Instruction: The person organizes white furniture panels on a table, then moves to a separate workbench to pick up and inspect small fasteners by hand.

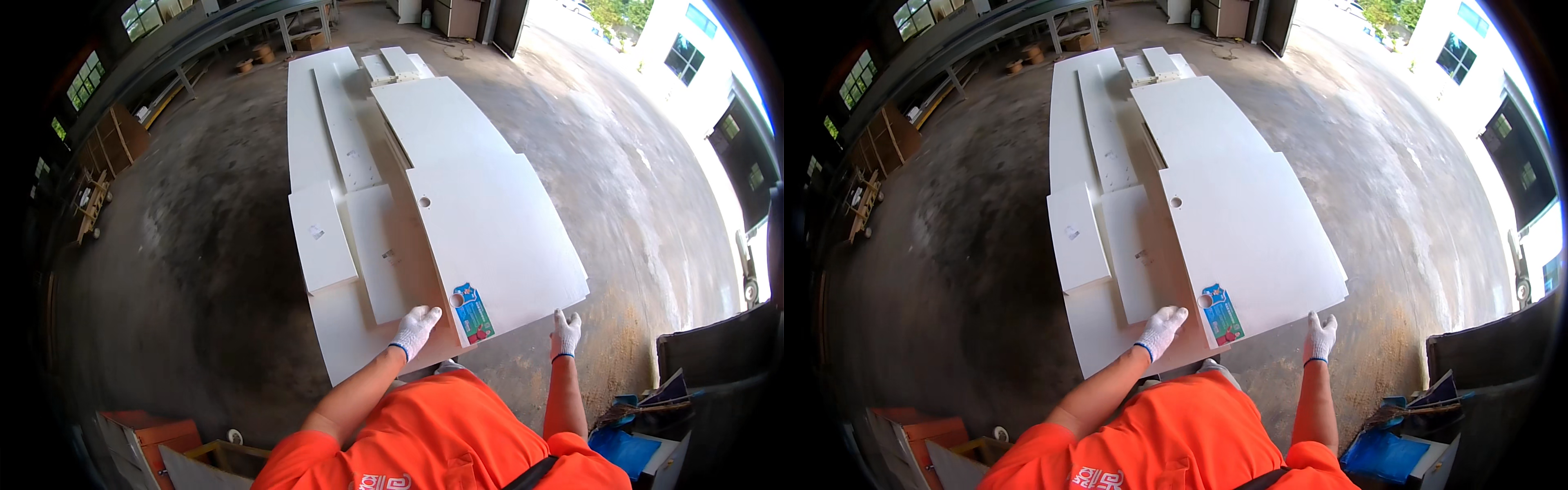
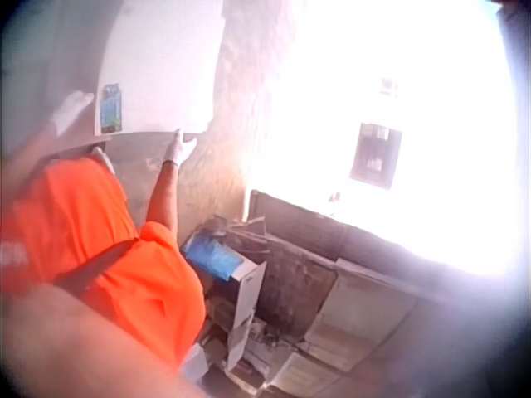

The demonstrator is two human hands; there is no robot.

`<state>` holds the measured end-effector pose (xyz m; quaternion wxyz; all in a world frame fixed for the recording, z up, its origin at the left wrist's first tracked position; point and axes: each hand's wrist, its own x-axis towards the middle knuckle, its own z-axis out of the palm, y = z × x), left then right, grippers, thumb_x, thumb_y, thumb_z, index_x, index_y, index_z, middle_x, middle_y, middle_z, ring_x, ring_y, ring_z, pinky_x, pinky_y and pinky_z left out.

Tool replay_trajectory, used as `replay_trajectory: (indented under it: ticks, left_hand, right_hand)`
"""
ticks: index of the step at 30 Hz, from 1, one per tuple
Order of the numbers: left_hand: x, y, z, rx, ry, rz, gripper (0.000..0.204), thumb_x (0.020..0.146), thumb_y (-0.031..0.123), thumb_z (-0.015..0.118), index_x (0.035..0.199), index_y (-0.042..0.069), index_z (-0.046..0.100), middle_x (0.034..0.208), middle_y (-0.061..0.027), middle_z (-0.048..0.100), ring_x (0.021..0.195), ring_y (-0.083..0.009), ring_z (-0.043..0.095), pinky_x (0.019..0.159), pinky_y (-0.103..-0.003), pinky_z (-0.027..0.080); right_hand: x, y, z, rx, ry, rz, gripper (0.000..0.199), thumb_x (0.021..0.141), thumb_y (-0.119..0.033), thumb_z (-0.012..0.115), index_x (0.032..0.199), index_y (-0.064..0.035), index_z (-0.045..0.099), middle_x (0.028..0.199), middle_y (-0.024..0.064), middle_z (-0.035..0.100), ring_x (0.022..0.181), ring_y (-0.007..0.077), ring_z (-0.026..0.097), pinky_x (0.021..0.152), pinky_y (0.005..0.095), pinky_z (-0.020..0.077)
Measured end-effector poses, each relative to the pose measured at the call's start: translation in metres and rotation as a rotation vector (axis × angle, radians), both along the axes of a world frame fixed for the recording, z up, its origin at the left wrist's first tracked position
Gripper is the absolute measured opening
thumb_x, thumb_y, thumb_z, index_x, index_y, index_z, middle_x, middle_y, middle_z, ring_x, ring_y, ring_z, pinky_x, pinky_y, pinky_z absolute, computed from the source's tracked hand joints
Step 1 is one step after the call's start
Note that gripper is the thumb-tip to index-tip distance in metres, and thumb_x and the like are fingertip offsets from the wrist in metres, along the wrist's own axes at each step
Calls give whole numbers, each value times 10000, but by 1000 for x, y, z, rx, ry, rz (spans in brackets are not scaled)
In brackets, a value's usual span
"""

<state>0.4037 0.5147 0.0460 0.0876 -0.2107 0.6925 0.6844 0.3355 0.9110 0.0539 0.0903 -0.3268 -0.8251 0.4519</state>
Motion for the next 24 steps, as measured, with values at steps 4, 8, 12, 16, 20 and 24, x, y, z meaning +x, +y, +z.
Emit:
replay_trajectory:
  ticks: [4, 8, 12, 16, 20, 24]
  left_hand:
    - [-36, 36, 3, -98, -59, 44, 550, 965, 474, 657, 1089, -61, 637, 1017, -193, 707, 958, -274, 665, 866, -398, 508]
    - [-45, 56, -9, 171, -127, 211, 506, 983, 422, 655, 1120, -65, 640, 1085, -169, 702, 971, -234, 662, 875, -370, 518]
    - [-49, 70, -20, 301, -134, 303, 472, 998, 396, 649, 1142, -53, 643, 1088, -128, 703, 978, -202, 657, 866, -344, 520]
    - [-35, 62, -43, 208, -141, 359, 459, 1013, 401, 627, 1118, -45, 643, 1061, -121, 707, 974, -193, 668, 864, -345, 541]
    - [-10, 27, 0, 396, -215, 426, 465, 1028, 421, 588, 1135, -28, 641, 1025, -111, 715, 864, -200, 716, 790, -361, 606]
    - [35, -20, -2, 117, -269, 435, 543, 957, 490, 679, 979, -53, 700, 896, -104, 730, 807, -174, 695, 734, -358, 569]
  right_hand:
    - [-47, 34, 21, 398, 34, 79, 855, 878, -320, 769, 1497, 106, 360, 1471, 294, 470, 1397, 378, 443, 1132, 409, 399]
    - [-86, 58, 34, 222, -52, 290, 773, 880, -312, 760, 1440, 115, 444, 1371, 312, 568, 1318, 383, 544, 1096, 391, 430]
    - [-126, 110, -7, 134, -82, 374, 405, 894, -339, 761, 1003, 33, 645, 813, 104, 637, 720, 209, 583, 647, 341, 474]
    - [-122, 94, 7, -51, -269, 434, 437, 884, -438, 767, 783, -38, 620, 637, 31, 560, 461, 124, 469, 412, 302, 377]
    - [-72, 64, 48, -226, -553, 548, 474, 879, -450, 768, 922, 15, 685, 768, 58, 650, 580, 150, 591, 495, 306, 475]
    - [-13, 12, 17, -721, -381, 490, 396, 919, -279, 766, 1118, 58, 708, 954, 81, 728, 807, 166, 686, 697, 305, 541]
